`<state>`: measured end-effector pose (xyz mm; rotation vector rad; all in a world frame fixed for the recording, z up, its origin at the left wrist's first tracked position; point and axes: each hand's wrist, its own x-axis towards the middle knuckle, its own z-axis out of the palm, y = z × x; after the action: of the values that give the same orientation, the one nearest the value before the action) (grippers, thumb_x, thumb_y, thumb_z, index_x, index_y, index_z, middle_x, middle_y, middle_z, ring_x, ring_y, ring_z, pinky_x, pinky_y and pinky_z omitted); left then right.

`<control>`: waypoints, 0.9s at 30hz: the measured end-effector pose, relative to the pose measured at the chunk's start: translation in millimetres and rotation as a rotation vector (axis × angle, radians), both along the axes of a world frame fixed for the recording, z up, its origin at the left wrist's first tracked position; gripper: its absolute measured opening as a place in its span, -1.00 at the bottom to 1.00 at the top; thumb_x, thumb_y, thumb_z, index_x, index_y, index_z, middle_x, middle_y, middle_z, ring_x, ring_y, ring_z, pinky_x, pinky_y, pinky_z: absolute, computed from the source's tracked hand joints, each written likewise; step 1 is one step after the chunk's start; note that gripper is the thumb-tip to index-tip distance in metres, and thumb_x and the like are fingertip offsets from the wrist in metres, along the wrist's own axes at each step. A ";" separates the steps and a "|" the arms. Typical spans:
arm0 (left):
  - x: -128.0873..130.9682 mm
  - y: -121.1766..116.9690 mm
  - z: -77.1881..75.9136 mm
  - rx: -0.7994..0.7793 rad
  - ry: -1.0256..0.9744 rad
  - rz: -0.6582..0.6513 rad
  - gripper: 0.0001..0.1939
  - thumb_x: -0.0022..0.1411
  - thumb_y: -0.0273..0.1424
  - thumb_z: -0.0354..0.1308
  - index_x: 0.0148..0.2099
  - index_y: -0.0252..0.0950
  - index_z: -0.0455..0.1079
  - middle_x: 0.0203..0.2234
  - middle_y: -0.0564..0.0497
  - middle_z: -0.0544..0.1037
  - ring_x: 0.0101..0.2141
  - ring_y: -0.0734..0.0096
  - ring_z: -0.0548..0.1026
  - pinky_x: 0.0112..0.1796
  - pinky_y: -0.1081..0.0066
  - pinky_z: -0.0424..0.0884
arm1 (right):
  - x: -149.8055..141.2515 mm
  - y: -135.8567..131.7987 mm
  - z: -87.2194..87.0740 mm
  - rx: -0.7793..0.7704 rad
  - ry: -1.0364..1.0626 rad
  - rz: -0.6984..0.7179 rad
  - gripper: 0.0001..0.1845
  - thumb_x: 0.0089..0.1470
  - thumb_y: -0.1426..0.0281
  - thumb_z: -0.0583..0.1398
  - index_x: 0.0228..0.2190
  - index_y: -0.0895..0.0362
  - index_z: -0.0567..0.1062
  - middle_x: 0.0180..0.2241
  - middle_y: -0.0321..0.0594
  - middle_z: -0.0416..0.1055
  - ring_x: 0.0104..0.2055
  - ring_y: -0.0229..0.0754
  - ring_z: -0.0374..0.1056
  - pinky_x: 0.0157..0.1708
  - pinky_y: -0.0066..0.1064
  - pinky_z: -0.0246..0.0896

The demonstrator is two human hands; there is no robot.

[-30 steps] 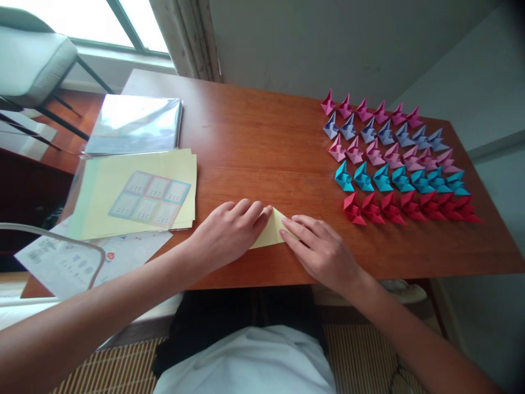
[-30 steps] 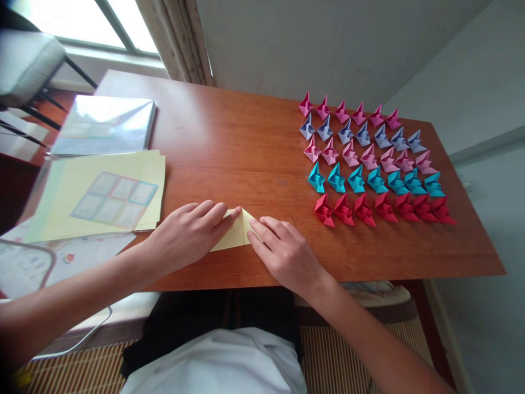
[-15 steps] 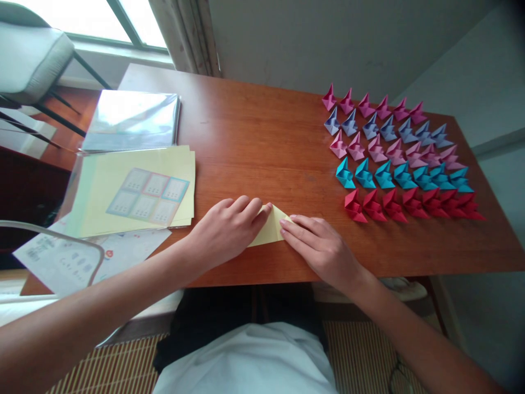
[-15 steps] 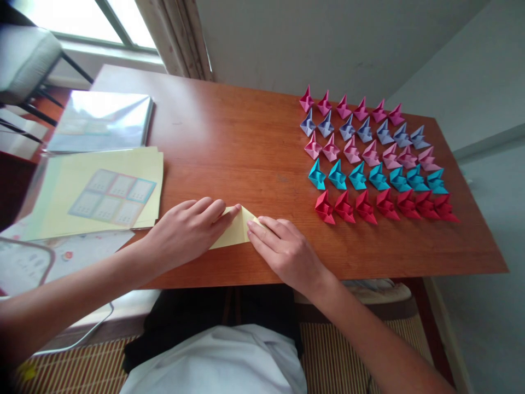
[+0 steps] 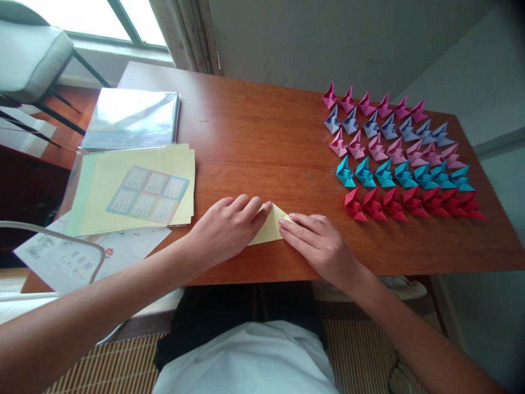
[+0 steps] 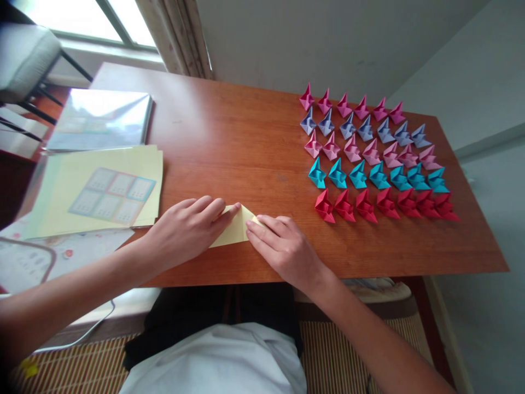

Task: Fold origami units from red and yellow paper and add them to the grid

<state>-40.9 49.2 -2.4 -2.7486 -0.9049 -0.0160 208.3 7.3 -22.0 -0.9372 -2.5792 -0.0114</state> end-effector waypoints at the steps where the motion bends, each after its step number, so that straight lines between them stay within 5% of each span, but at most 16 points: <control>1: 0.0 0.0 0.0 -0.003 -0.007 -0.001 -0.62 0.40 -0.53 -0.01 0.22 -0.40 0.32 -0.27 -0.08 0.48 -0.31 0.26 0.43 -0.39 0.25 0.26 | 0.0 0.2 -0.1 -0.003 0.004 0.001 -0.70 0.31 0.56 0.15 -0.01 0.14 0.57 0.11 -0.18 0.51 0.15 -0.02 0.43 0.02 -0.15 0.35; 27: 0.8 -0.6 2.0 -0.032 -0.018 0.039 -0.63 0.41 -0.49 0.02 0.22 -0.35 0.36 -0.23 -0.10 0.51 -0.28 0.25 0.46 -0.37 0.28 0.33 | 3.9 1.4 -6.3 -0.067 0.032 0.015 -0.70 0.31 0.54 0.17 0.04 0.19 0.53 0.15 -0.18 0.48 0.20 0.03 0.36 0.07 -0.12 0.34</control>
<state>-40.1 48.6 -0.4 -2.7637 -0.9715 -0.0191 212.2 8.7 -28.3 -0.9336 -2.5710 0.0938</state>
